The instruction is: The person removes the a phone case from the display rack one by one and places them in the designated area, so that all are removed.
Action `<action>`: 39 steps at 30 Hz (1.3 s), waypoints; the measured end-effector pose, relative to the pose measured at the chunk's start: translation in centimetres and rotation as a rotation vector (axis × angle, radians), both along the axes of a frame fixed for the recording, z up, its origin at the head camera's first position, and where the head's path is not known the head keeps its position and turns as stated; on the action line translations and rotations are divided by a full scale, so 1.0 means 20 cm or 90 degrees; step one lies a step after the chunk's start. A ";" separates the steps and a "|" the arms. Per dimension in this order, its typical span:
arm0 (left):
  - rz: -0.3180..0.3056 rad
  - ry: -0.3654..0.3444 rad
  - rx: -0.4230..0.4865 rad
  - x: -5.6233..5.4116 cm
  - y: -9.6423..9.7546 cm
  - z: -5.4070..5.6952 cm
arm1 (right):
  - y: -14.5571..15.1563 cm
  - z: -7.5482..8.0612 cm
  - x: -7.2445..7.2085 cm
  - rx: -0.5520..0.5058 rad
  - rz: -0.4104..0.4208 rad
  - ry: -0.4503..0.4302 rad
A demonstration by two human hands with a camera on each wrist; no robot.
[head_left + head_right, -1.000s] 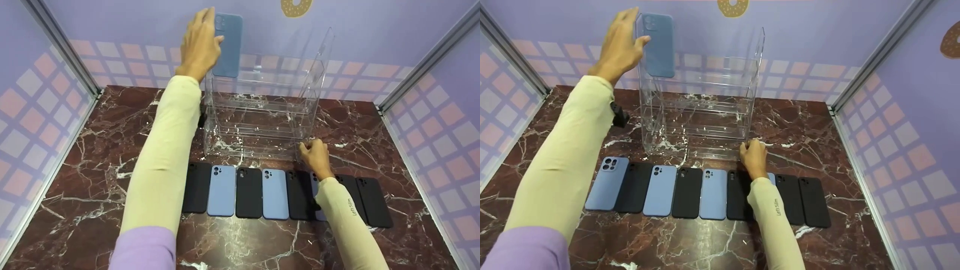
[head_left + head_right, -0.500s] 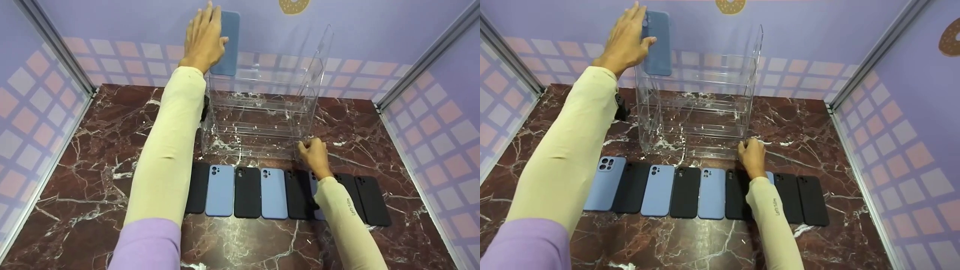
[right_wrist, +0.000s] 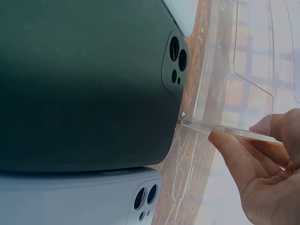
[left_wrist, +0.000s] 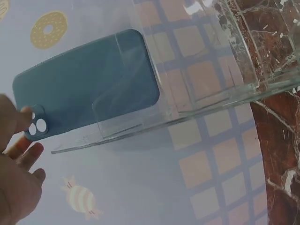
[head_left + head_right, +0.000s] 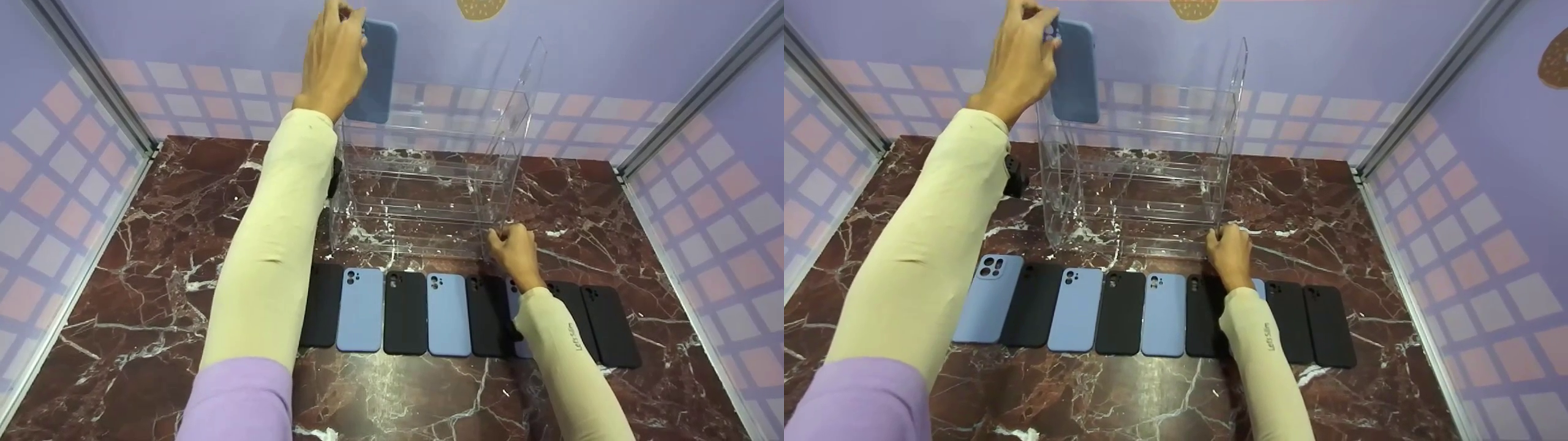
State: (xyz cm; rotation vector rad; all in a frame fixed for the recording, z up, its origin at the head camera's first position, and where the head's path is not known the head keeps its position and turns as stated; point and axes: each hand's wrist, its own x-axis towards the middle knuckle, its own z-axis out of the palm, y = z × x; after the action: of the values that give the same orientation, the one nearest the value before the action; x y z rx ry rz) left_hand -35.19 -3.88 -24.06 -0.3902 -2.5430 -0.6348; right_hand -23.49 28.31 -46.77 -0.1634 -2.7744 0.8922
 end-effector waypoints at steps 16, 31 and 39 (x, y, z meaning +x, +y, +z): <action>-0.008 0.047 0.083 0.02 -0.01 0.04 | -0.02 -0.01 -0.02 -0.008 0.009 -0.017; -0.220 0.347 0.278 0.28 0.01 0.19 | 0.01 -0.01 -0.05 -0.002 0.010 -0.018; -0.168 0.367 0.434 0.54 -0.28 0.11 | 0.02 0.00 -0.06 0.003 0.007 -0.015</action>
State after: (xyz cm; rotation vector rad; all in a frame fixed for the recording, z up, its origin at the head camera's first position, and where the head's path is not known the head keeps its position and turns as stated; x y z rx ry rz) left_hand -24.47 -9.47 -21.89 -0.5588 -1.6247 -1.2241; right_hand -24.62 28.81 -46.84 -0.1577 -2.8011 0.8918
